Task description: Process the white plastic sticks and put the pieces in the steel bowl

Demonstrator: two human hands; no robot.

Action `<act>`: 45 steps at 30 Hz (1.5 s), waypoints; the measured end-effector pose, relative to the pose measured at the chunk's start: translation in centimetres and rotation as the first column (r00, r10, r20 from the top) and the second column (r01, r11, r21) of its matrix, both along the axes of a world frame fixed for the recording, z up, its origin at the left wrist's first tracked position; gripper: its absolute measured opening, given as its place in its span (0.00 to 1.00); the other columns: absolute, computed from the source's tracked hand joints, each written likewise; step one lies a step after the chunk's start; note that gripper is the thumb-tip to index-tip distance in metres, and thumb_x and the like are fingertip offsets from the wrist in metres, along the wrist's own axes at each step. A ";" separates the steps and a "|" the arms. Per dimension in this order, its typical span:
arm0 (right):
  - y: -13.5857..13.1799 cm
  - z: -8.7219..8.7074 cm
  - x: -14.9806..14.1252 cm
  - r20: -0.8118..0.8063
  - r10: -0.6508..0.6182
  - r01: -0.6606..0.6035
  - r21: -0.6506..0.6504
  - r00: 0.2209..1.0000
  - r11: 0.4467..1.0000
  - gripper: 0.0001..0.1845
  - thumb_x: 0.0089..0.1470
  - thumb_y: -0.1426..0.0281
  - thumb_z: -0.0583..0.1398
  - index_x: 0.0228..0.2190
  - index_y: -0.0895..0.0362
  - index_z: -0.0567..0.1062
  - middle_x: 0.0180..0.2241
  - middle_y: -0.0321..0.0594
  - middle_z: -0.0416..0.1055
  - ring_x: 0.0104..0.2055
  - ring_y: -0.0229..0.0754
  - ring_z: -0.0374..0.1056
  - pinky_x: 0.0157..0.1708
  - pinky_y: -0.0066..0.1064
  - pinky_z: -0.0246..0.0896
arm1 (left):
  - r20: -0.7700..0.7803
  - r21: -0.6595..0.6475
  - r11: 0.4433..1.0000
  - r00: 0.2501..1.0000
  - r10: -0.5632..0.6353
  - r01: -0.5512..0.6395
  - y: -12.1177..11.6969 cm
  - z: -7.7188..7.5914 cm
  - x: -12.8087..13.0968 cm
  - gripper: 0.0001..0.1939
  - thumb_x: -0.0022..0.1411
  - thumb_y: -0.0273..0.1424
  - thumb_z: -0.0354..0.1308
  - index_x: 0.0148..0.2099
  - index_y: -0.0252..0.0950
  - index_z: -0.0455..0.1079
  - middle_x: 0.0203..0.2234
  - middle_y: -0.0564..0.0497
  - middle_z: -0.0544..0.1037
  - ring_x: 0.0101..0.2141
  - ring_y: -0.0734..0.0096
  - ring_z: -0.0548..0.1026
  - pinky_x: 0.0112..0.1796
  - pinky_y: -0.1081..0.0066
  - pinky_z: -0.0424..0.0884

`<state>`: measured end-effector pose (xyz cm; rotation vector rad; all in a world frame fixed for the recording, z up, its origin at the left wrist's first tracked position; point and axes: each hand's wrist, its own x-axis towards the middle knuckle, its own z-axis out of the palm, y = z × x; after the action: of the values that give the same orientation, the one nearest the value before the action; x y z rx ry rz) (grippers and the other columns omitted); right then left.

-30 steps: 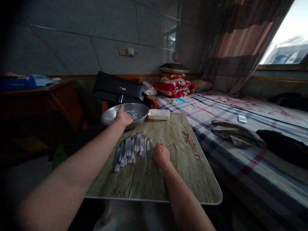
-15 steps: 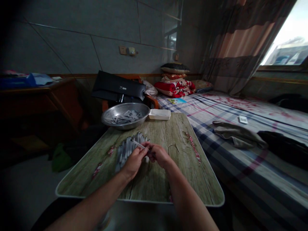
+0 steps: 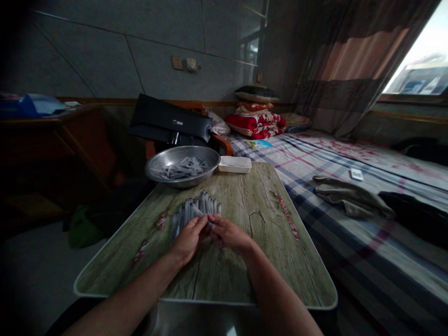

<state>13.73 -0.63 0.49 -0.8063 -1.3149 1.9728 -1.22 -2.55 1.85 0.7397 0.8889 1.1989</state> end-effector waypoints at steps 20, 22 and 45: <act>1.2 -0.9 -0.6 0.056 -0.289 0.257 0.316 0.956 0.913 0.25 0.57 0.47 0.57 0.38 0.58 0.73 0.22 0.31 0.54 0.22 0.33 0.47 0.21 0.25 0.43 | 0.022 -0.022 0.997 0.997 -0.071 0.071 3.3 1.5 0.6 0.12 0.49 0.35 0.72 0.30 0.32 0.76 0.29 0.44 0.81 0.36 0.62 0.79 0.42 0.68 0.73; 1.1 -0.7 -0.5 0.048 -0.258 0.232 0.304 0.965 0.924 0.28 0.56 0.47 0.57 0.44 0.57 0.73 0.22 0.30 0.54 0.22 0.32 0.48 0.20 0.25 0.44 | -0.034 -0.008 0.987 0.987 -0.159 0.159 3.9 1.7 0.0 0.11 0.48 0.33 0.72 0.31 0.33 0.76 0.27 0.46 0.81 0.31 0.64 0.79 0.38 0.68 0.73; 1.2 -0.1 -0.7 0.108 -0.356 0.285 0.408 0.928 0.867 0.22 0.58 0.51 0.57 0.40 0.57 0.77 0.26 0.34 0.61 0.25 0.34 0.51 0.24 0.25 0.47 | -0.076 0.166 0.984 0.995 -0.060 0.072 4.2 -0.6 0.3 0.19 0.46 0.47 0.71 0.30 0.37 0.76 0.34 0.45 0.82 0.41 0.58 0.79 0.48 0.62 0.71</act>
<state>13.08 0.60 0.36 -0.9513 -1.4992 1.3450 -0.89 1.64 1.29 0.9461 0.8213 1.2049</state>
